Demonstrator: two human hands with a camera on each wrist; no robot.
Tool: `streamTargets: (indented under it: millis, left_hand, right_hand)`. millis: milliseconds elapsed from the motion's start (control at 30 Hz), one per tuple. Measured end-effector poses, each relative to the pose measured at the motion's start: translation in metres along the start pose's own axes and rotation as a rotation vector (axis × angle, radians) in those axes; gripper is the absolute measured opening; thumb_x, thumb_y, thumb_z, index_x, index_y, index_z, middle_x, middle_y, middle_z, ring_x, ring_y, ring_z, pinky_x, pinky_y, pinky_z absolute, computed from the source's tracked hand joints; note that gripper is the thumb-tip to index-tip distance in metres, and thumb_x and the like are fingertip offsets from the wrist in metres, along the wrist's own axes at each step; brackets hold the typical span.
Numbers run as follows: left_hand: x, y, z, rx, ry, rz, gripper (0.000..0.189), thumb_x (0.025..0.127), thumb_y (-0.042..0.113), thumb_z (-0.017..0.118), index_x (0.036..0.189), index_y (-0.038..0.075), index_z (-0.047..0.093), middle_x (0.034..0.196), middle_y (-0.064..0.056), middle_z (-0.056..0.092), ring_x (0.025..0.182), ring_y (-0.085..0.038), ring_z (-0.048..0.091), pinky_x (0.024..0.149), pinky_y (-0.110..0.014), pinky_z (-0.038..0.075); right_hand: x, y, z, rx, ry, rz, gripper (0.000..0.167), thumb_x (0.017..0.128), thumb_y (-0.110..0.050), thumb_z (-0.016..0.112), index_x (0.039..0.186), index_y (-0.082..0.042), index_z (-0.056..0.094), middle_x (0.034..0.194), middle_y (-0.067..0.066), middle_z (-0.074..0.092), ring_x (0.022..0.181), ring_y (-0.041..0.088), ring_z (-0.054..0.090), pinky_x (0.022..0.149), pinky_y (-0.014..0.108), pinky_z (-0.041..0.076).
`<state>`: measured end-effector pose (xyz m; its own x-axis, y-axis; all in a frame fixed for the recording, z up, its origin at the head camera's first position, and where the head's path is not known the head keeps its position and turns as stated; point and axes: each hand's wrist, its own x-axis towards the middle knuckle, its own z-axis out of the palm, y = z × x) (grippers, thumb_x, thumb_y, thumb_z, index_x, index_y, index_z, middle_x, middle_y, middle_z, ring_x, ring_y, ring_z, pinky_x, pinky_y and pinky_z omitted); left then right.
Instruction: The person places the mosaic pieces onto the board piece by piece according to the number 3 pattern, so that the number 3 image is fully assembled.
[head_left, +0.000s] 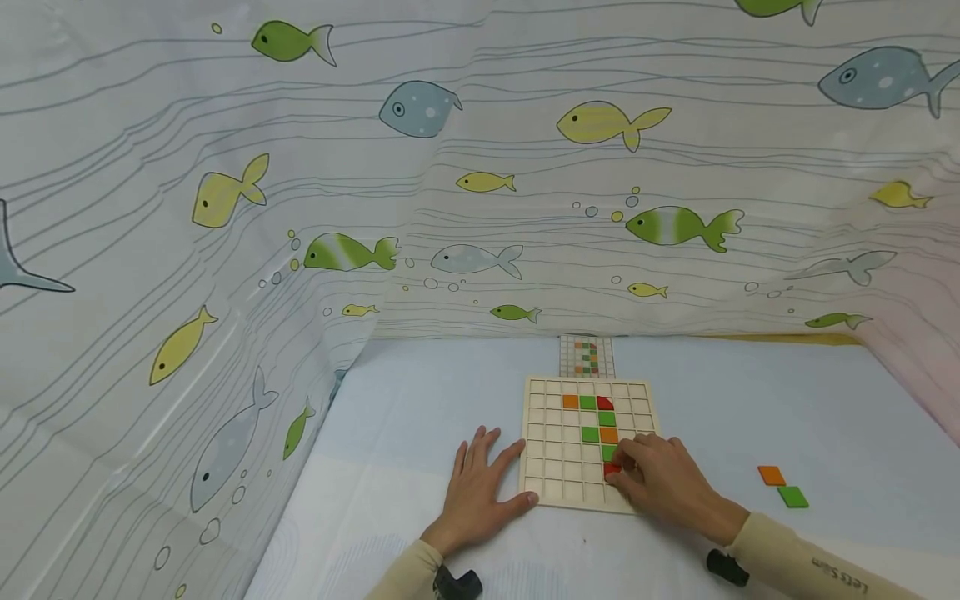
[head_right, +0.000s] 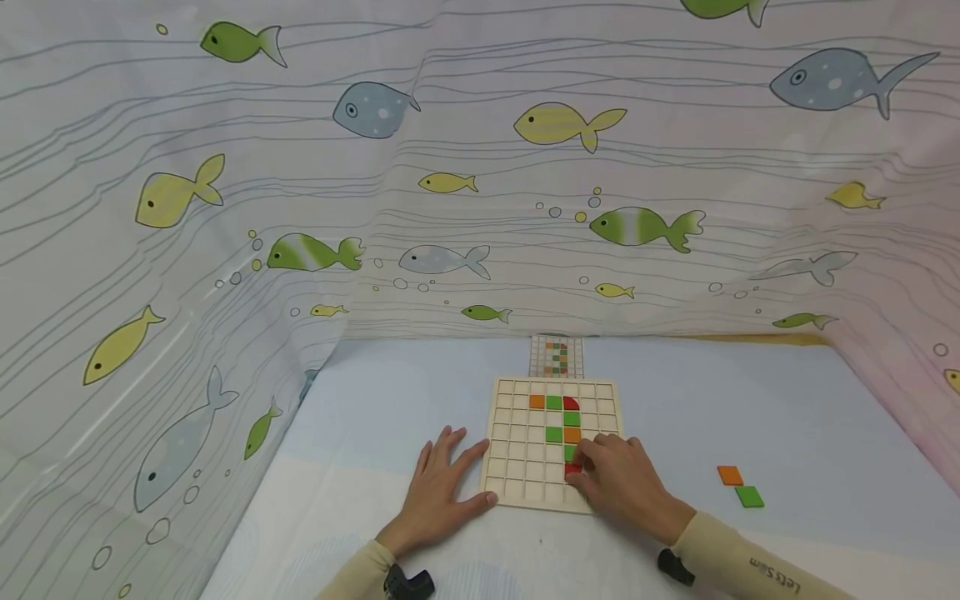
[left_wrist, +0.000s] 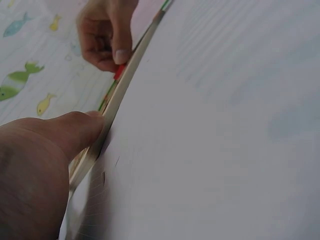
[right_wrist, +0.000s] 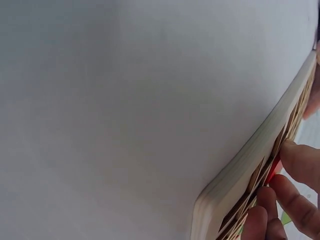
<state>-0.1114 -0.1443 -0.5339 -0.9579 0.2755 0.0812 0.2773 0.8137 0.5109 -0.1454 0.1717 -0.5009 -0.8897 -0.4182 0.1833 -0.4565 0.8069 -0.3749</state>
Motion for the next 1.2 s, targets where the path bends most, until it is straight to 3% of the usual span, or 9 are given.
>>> streamTargets:
  millis: [700,1200]
  left_hand:
    - [-0.0013,0.0002,0.0002,0.021,0.005,0.007,0.075,0.094,0.065,0.066,0.157,0.025,0.053,0.166,-0.020,0.036,0.162,-0.046,0.020,0.127,-0.070,0.015]
    - [-0.0019,0.0014,-0.0010,0.007,0.015,0.012,0.075,0.094,0.063,0.067,0.156,0.025,0.053,0.166,-0.021,0.036,0.161,-0.047,0.020,0.127,-0.071,0.014]
  right_hand:
    - [0.0010,0.0019,-0.0021,0.033,-0.014,-0.014,0.014,0.084,-0.029,0.091,0.086,-0.030,0.077,0.081,-0.021,0.063,0.074,-0.003,0.048,0.074,0.031,0.036]
    - [0.0001,0.0064,-0.0070,0.045,0.031,0.004,0.012,0.080,-0.026,0.093,0.085,-0.027,0.082,0.078,-0.023,0.065,0.070,-0.005,0.050,0.072,0.029,0.042]
